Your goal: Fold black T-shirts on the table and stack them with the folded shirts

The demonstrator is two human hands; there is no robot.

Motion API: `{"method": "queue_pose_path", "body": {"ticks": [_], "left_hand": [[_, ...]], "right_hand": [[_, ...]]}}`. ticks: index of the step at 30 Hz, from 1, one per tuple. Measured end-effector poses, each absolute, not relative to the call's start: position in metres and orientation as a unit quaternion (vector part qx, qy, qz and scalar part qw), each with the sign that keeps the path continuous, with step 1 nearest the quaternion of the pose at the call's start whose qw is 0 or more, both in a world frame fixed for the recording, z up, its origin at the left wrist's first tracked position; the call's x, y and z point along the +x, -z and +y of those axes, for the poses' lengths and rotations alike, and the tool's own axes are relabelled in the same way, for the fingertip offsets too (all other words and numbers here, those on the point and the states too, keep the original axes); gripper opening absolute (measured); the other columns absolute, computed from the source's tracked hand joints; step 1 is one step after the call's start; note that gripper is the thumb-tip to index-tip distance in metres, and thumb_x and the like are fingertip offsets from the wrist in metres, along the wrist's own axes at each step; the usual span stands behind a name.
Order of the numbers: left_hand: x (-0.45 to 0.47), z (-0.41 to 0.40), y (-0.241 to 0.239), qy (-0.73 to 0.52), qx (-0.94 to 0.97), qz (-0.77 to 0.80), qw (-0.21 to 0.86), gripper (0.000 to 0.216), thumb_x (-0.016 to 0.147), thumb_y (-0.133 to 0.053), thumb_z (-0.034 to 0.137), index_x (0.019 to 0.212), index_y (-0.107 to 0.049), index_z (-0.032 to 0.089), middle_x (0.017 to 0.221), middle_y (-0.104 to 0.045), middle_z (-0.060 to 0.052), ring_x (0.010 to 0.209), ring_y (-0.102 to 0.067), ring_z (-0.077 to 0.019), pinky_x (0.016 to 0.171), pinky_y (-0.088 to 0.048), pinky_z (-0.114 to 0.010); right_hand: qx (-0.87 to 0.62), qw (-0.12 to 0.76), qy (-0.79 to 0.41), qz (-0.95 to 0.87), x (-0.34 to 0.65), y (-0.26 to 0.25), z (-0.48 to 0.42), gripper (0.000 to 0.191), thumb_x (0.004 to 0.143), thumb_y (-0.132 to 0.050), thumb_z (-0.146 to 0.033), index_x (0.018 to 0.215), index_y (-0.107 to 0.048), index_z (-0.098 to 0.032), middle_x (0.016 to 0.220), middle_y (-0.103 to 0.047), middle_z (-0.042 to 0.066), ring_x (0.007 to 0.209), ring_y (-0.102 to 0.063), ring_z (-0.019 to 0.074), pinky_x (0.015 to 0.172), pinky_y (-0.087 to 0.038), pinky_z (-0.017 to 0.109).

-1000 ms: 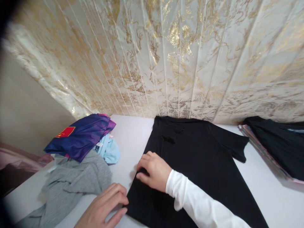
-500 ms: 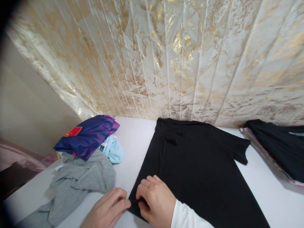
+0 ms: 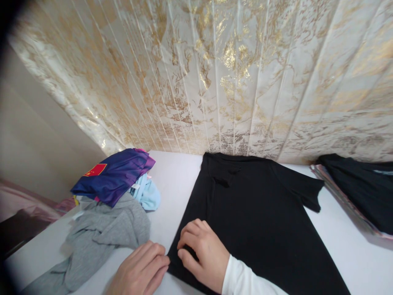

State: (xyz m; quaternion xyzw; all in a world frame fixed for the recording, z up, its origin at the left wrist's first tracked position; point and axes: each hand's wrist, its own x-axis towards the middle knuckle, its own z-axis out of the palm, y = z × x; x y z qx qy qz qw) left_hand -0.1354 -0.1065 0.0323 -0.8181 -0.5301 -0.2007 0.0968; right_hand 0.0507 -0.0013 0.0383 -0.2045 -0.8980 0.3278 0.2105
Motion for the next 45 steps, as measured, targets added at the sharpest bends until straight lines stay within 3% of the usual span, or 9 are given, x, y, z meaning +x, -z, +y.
{"method": "queue_pose_path", "body": {"ticks": [3,6,14,25,30,32,38,42,45], "left_hand": [[-0.137,-0.107,-0.032,0.195,-0.816,-0.532,0.117,0.024,0.089,-0.035,0.010,0.077,-0.054,0.018,0.074,-0.056,-0.003,0.067,-0.052,-0.0167,0.061,-0.041,-0.029],[-0.140,-0.110,-0.032,0.192,-0.816,-0.528,0.136,0.025,0.089,-0.034,0.009,0.077,-0.054,0.018,0.074,-0.056,-0.002,0.067,-0.053,-0.0163,0.064,-0.041,-0.029],[-0.134,-0.108,-0.035,0.195,-0.829,-0.507,0.130,0.025,0.092,-0.035,0.014,0.083,-0.058,0.019,0.075,-0.056,-0.002,0.067,-0.053,-0.0156,0.062,-0.041,-0.027],[-0.109,-0.089,-0.032,0.221,-0.849,-0.451,0.161,0.019,0.084,-0.043,0.009,0.071,-0.055,0.018,0.075,-0.053,-0.002,0.067,-0.047,-0.0164,0.059,-0.038,-0.029],[-0.108,-0.089,-0.030,0.237,-0.854,-0.441,0.138,0.025,0.086,-0.040,0.006,0.072,-0.055,0.019,0.080,-0.055,-0.002,0.072,-0.050,-0.0158,0.063,-0.040,-0.028],[-0.112,-0.091,-0.031,0.241,-0.854,-0.445,0.118,0.024,0.088,-0.040,0.008,0.076,-0.057,0.020,0.083,-0.057,-0.002,0.074,-0.052,-0.0155,0.063,-0.042,-0.027],[-0.138,-0.101,-0.032,0.244,-0.842,-0.481,0.031,0.016,0.093,-0.039,0.017,0.102,-0.052,0.017,0.092,-0.061,-0.005,0.082,-0.057,-0.0158,0.073,-0.048,-0.026],[-0.149,-0.106,-0.033,0.235,-0.802,-0.547,-0.058,0.012,0.088,-0.053,0.024,0.098,-0.050,0.018,0.092,-0.059,-0.004,0.083,-0.057,-0.0167,0.073,-0.048,-0.025],[-0.148,-0.105,-0.033,0.218,-0.799,-0.557,-0.068,0.008,0.085,-0.057,0.022,0.091,-0.051,0.019,0.085,-0.058,-0.002,0.078,-0.056,-0.0170,0.071,-0.047,-0.026]], "right_hand": [[-0.217,0.203,-0.301,-0.906,0.051,-0.034,0.003,0.035,0.076,-0.052,-0.012,0.109,-0.058,-0.025,0.122,-0.055,0.003,0.118,-0.043,0.0195,0.098,-0.031,0.037],[-0.228,0.182,-0.276,-0.916,0.051,-0.030,0.006,0.046,0.075,-0.048,-0.008,0.116,-0.056,-0.025,0.133,-0.050,0.002,0.129,-0.034,0.0200,0.105,-0.025,0.041],[-0.207,0.174,-0.258,-0.928,0.051,-0.023,0.005,0.051,0.074,-0.043,-0.005,0.120,-0.054,-0.024,0.138,-0.047,0.004,0.132,-0.034,0.0190,0.107,-0.028,0.042],[-0.202,0.189,-0.307,-0.910,0.053,-0.028,0.006,0.048,0.071,-0.044,-0.004,0.114,-0.059,-0.023,0.135,-0.050,0.005,0.130,-0.037,0.0192,0.105,-0.029,0.042],[-0.207,0.179,-0.277,-0.921,0.052,-0.025,0.008,0.050,0.073,-0.041,-0.004,0.114,-0.058,-0.026,0.134,-0.051,0.002,0.135,-0.028,0.0204,0.108,-0.020,0.049],[-0.205,0.161,-0.266,-0.928,0.053,-0.027,0.009,0.052,0.074,-0.040,-0.003,0.117,-0.057,-0.027,0.136,-0.050,0.001,0.134,-0.030,0.0199,0.108,-0.020,0.049],[-0.207,0.103,-0.275,-0.933,0.066,-0.047,0.009,0.054,0.071,-0.039,0.000,0.112,-0.060,-0.029,0.135,-0.050,0.001,0.131,-0.036,0.0202,0.101,-0.034,0.043],[-0.162,0.111,-0.300,-0.933,0.077,-0.055,0.002,0.037,0.076,-0.044,-0.003,0.097,-0.064,-0.026,0.118,-0.060,0.002,0.110,-0.052,0.0170,0.092,-0.041,0.031],[-0.150,0.093,-0.297,-0.938,0.081,-0.050,-0.003,0.027,0.076,-0.054,-0.010,0.095,-0.065,-0.024,0.107,-0.062,0.004,0.095,-0.056,0.0176,0.084,-0.043,0.029]]}}
